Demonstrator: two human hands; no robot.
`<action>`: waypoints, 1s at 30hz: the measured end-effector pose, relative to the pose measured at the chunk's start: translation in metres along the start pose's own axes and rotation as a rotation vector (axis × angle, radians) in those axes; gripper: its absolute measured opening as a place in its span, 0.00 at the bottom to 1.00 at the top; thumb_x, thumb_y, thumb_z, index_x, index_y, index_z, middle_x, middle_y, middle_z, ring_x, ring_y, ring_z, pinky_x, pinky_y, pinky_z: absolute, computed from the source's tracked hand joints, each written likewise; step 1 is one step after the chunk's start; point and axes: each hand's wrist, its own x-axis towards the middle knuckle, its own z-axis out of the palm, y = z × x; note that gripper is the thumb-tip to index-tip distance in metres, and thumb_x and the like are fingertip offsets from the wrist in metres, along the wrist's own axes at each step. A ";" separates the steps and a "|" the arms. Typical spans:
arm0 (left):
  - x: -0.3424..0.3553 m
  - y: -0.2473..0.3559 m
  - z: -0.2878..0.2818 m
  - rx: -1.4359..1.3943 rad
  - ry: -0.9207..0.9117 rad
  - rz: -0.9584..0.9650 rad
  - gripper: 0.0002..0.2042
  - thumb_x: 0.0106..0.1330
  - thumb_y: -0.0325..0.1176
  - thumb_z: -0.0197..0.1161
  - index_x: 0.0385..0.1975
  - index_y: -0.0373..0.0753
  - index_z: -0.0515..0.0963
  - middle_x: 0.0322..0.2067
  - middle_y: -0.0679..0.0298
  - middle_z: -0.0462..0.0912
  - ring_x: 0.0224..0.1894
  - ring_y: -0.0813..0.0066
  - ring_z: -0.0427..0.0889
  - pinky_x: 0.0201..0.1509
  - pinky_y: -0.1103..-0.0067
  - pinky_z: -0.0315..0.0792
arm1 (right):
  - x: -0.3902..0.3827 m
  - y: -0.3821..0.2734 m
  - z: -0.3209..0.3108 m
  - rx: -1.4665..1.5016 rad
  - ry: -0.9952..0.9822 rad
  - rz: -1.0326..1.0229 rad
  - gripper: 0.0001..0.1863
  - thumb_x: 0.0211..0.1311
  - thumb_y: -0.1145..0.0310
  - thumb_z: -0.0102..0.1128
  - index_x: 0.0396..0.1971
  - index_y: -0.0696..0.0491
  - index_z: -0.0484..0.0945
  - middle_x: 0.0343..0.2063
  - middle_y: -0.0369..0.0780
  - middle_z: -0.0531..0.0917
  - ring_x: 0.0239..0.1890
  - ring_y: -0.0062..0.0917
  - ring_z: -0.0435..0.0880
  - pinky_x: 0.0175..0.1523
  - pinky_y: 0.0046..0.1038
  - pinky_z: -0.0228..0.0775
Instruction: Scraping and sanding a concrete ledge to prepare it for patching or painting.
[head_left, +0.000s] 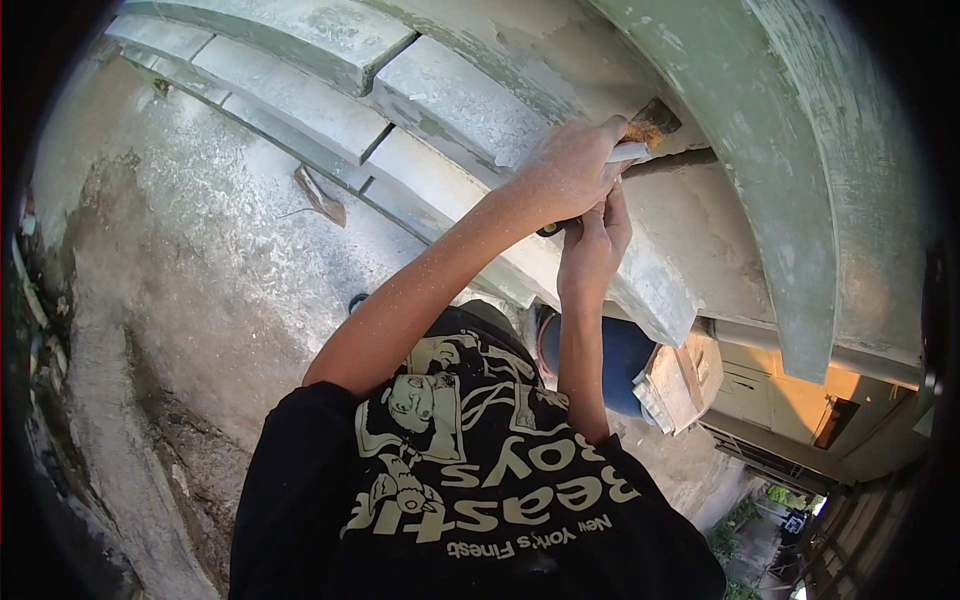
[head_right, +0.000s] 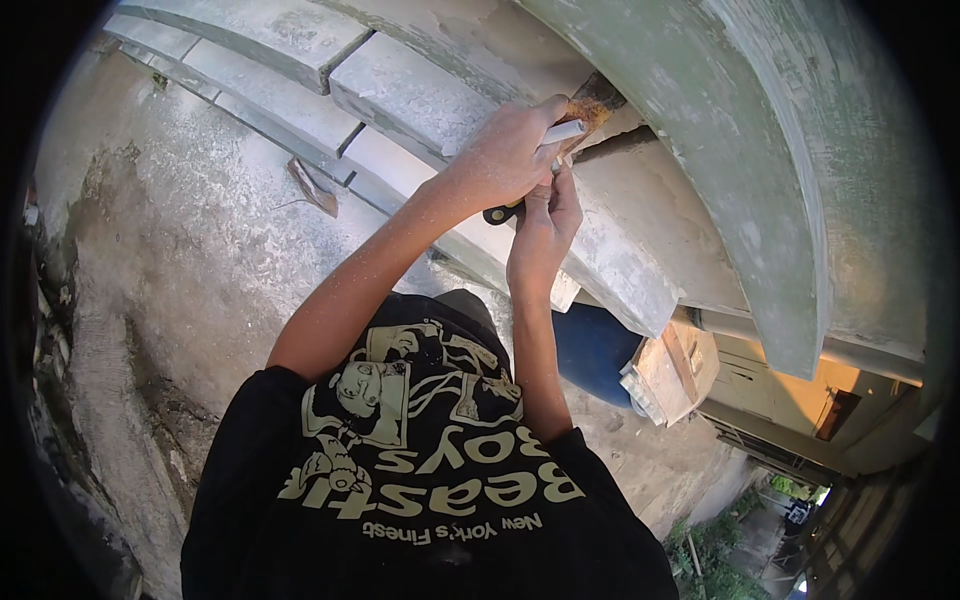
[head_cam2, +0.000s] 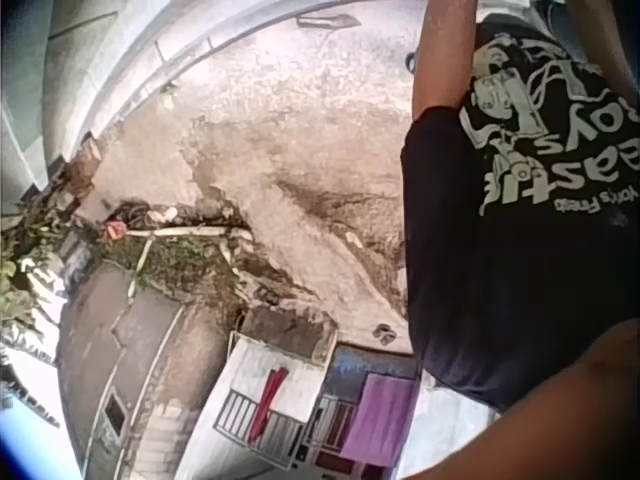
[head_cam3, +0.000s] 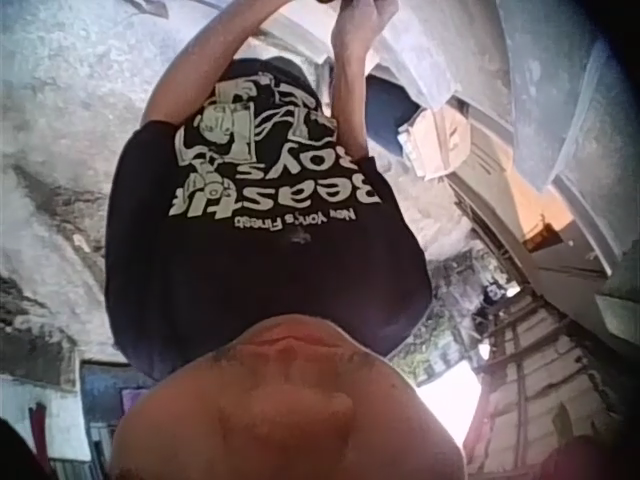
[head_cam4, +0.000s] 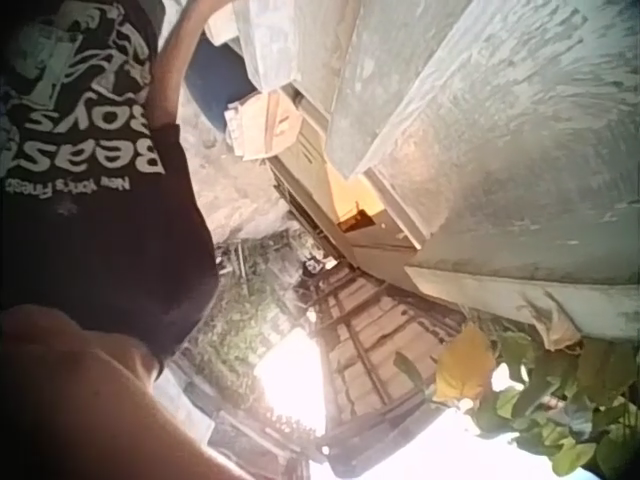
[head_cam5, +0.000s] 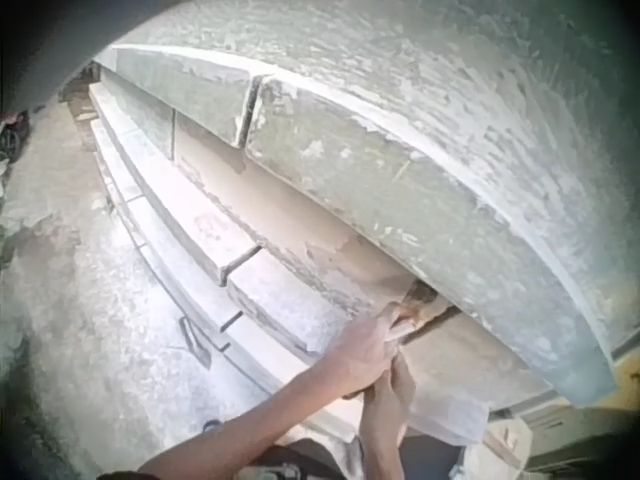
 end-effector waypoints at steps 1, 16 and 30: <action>0.002 0.000 -0.003 0.026 -0.005 0.006 0.13 0.67 0.32 0.61 0.45 0.30 0.74 0.33 0.40 0.82 0.40 0.39 0.82 0.45 0.55 0.74 | 0.002 0.004 0.005 0.000 0.007 0.006 0.19 0.77 0.71 0.47 0.62 0.63 0.69 0.48 0.39 0.80 0.46 0.20 0.80 0.49 0.24 0.73; 0.008 -0.006 -0.019 0.075 -0.006 0.135 0.18 0.61 0.28 0.62 0.51 0.33 0.76 0.33 0.43 0.83 0.41 0.42 0.82 0.48 0.54 0.75 | 0.002 0.007 0.047 0.255 0.073 -0.063 0.13 0.72 0.79 0.41 0.51 0.64 0.71 0.46 0.44 0.79 0.46 0.26 0.81 0.51 0.29 0.77; 0.008 -0.012 -0.004 -0.057 0.040 0.093 0.18 0.63 0.30 0.61 0.52 0.32 0.74 0.35 0.41 0.83 0.42 0.38 0.81 0.47 0.53 0.74 | 0.007 0.008 0.029 0.128 0.129 -0.032 0.17 0.64 0.85 0.39 0.51 0.67 0.70 0.48 0.48 0.79 0.48 0.29 0.82 0.55 0.32 0.76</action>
